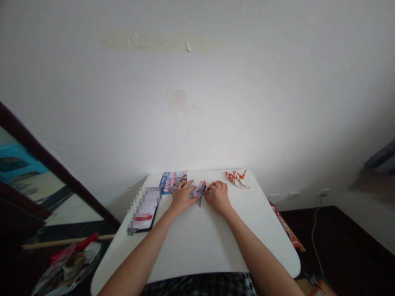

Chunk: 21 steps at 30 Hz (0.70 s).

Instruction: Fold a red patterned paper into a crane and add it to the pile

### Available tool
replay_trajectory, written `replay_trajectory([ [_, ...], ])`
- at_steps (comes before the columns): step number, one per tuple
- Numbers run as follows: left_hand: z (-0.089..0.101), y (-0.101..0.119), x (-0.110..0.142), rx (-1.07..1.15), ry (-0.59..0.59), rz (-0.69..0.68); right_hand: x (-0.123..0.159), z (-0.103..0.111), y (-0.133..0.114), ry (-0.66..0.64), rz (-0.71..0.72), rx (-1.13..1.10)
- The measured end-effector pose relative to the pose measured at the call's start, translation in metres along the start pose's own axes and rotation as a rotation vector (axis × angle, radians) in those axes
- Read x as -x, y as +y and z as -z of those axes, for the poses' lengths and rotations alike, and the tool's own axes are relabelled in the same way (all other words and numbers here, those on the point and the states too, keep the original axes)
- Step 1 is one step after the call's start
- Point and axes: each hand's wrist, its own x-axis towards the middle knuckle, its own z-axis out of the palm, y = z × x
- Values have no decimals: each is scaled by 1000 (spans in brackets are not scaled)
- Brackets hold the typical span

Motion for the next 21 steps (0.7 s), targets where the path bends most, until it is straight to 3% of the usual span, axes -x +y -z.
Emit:
replay_trajectory([
  [8,0,1,-1,-22,-23,-24,-5,-4,-1,6,-130,-59],
  [21,3,2,-3,-20,-65,4,-9,-8,23,20,-31,-220],
])
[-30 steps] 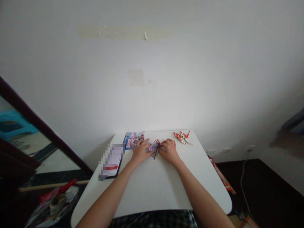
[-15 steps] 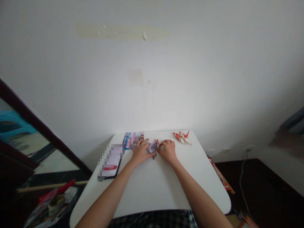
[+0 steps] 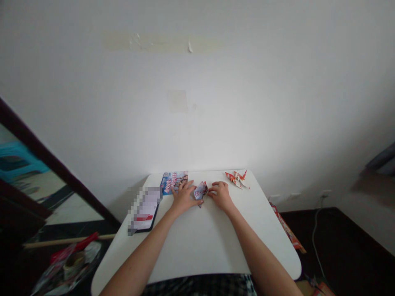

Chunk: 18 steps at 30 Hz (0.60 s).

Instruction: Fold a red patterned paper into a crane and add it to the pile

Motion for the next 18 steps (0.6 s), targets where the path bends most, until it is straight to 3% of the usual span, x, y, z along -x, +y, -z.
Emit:
replay_trajectory([
  [18,1,1,0,16,3,13,2,-8,-13,133,-58,-4],
])
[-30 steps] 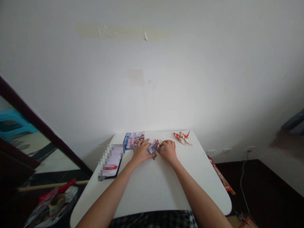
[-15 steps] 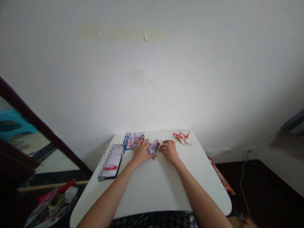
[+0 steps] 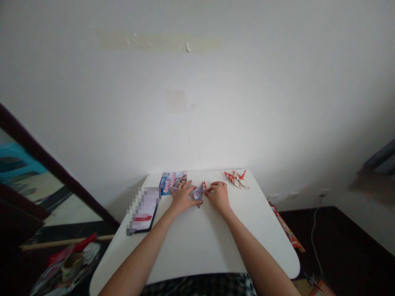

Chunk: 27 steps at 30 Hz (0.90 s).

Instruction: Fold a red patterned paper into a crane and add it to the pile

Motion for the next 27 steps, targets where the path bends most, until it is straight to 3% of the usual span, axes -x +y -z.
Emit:
replay_trajectory([
  [14,-4,-4,-1,-27,7,-8,-3,10,5,-31,-32,-39],
  [27,-4,-4,0,5,14,-14,1,2,4,-81,186,85],
])
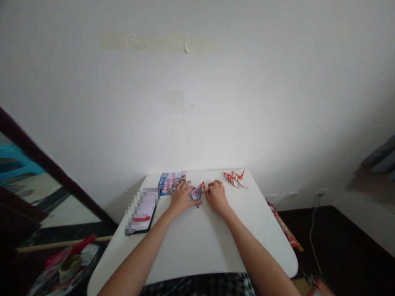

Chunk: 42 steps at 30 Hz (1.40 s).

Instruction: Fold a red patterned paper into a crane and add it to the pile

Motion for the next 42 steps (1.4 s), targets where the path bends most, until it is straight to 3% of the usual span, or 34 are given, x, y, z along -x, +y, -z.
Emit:
replay_trajectory([
  [13,-2,1,2,7,44,-12,-1,1,9,47,-59,-116],
  [23,4,5,-1,289,320,-93,3,5,3,-44,49,-139],
  [35,-1,4,-8,416,351,-30,5,4,-2,-105,95,-107],
  [42,1,6,-5,356,291,8,5,-2,2,-65,75,-117],
])
